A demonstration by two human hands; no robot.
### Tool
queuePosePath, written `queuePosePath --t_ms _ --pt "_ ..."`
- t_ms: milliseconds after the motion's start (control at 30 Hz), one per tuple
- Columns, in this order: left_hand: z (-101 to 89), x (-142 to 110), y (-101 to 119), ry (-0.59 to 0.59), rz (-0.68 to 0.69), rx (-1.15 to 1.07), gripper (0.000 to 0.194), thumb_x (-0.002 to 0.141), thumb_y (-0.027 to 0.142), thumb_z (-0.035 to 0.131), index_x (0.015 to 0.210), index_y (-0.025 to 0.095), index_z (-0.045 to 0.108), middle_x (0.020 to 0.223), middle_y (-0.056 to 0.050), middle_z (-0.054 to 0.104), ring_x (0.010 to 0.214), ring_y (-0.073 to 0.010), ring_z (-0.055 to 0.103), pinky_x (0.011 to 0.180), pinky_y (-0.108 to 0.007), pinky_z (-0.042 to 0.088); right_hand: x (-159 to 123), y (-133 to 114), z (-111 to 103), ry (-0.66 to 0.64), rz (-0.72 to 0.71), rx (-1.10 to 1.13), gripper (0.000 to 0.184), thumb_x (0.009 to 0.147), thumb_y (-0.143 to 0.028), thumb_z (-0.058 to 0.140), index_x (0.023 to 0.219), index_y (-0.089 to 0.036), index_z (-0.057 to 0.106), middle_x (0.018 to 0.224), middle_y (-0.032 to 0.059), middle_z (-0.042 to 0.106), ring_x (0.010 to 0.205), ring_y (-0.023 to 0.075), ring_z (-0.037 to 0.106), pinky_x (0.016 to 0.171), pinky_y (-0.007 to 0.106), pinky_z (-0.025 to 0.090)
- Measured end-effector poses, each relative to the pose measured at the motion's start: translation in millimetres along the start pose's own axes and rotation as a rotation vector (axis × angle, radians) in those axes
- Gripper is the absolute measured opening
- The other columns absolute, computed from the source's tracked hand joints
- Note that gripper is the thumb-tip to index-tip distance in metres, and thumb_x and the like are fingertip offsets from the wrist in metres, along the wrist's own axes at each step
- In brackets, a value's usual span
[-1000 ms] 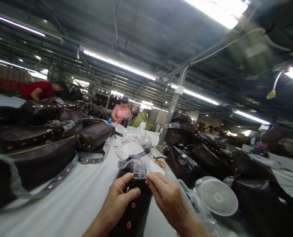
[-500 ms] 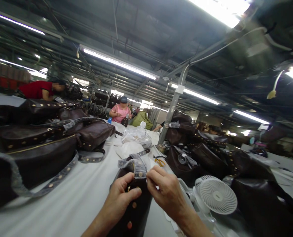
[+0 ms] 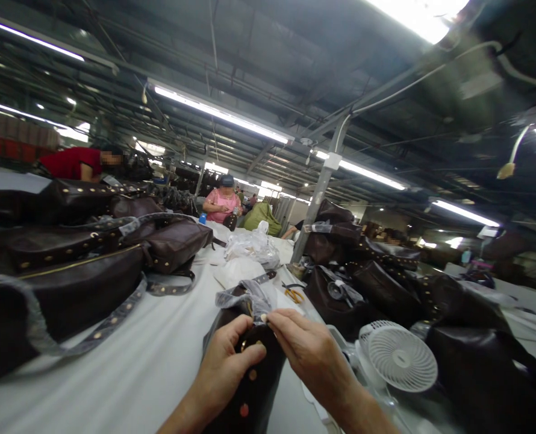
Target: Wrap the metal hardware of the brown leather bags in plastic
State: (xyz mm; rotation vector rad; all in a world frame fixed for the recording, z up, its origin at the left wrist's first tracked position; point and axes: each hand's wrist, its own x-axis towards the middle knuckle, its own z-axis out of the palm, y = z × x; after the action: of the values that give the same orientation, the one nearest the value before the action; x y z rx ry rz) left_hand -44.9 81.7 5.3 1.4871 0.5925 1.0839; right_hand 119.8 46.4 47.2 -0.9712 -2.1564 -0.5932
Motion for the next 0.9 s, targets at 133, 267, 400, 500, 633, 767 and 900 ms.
queuePosePath --t_ms 133,267,400,500,633,767,900 --pt "-0.3 -0.3 0.3 0.019 0.049 0.041 0.004 0.073 0.021 0.058 0.076 0.019 0.057 0.074 0.004 0.057 0.072 -0.0144 0.050 0.068 -0.024 0.041 1.1 -1.0 -7.0 -0.109 -0.001 -0.134 0.025 0.099 -0.017 0.037 0.093 -0.015 0.062 0.080 0.0064 0.064 0.068 0.0158 0.064 0.060 0.024 0.050" --pt "0.3 -1.5 0.0 0.016 0.052 0.044 0.004 0.074 0.021 0.058 0.077 0.019 0.058 0.073 0.004 0.056 0.070 -0.0141 0.049 0.065 -0.023 0.040 5.8 -4.0 -14.5 -0.228 -0.006 -0.200 0.027 0.098 -0.014 0.035 0.085 -0.018 0.059 0.075 0.0037 0.062 0.060 0.0148 0.060 0.050 0.024 0.044" --pt "2.6 -2.6 1.4 0.000 0.049 0.046 0.005 0.074 0.022 0.058 0.078 0.019 0.057 0.069 0.005 0.052 0.067 -0.0133 0.047 0.060 -0.022 0.038 10.4 -5.8 -18.5 -0.283 -0.024 -0.290 0.025 0.093 -0.007 0.040 0.080 -0.019 0.057 0.070 0.0011 0.060 0.050 0.0135 0.055 0.043 0.026 0.036" --pt "3.1 -3.1 1.8 0.002 0.055 0.054 0.005 0.075 0.022 0.057 0.078 0.018 0.056 0.069 0.005 0.050 0.066 -0.0130 0.046 0.060 -0.022 0.038 14.2 -5.0 -19.7 -0.300 -0.071 -0.339 0.027 0.090 -0.002 0.039 0.077 -0.019 0.055 0.068 0.0006 0.059 0.047 0.0130 0.052 0.041 0.027 0.032" --pt "2.7 -4.0 1.4 -0.006 0.080 0.075 0.003 0.076 0.021 0.057 0.076 0.018 0.055 0.071 0.004 0.052 0.068 -0.0136 0.047 0.062 -0.022 0.038 19.5 -1.0 -20.7 -0.290 -0.179 -0.411 0.029 0.088 -0.001 0.036 0.072 -0.020 0.052 0.064 0.0009 0.056 0.044 0.0134 0.046 0.040 0.028 0.026" --pt "3.8 -5.2 2.6 -0.008 0.084 0.092 0.003 0.074 0.021 0.058 0.076 0.018 0.058 0.071 0.003 0.055 0.069 -0.0146 0.050 0.063 -0.023 0.040 21.5 3.0 -18.9 -0.248 -0.224 -0.457 0.028 0.085 -0.001 0.037 0.070 -0.020 0.050 0.063 0.0011 0.055 0.043 0.0130 0.042 0.041 0.030 0.020" --pt "6.2 -5.8 2.0 -0.014 0.058 0.055 0.028 0.074 0.020 0.057 0.101 0.020 0.065 0.080 0.000 0.064 0.068 -0.0164 0.055 0.061 -0.024 0.044 16.4 1.1 -12.1 -0.151 -0.177 -0.446 0.027 0.085 -0.003 0.037 0.069 -0.020 0.051 0.062 0.0010 0.053 0.045 0.0128 0.043 0.043 0.030 0.022"
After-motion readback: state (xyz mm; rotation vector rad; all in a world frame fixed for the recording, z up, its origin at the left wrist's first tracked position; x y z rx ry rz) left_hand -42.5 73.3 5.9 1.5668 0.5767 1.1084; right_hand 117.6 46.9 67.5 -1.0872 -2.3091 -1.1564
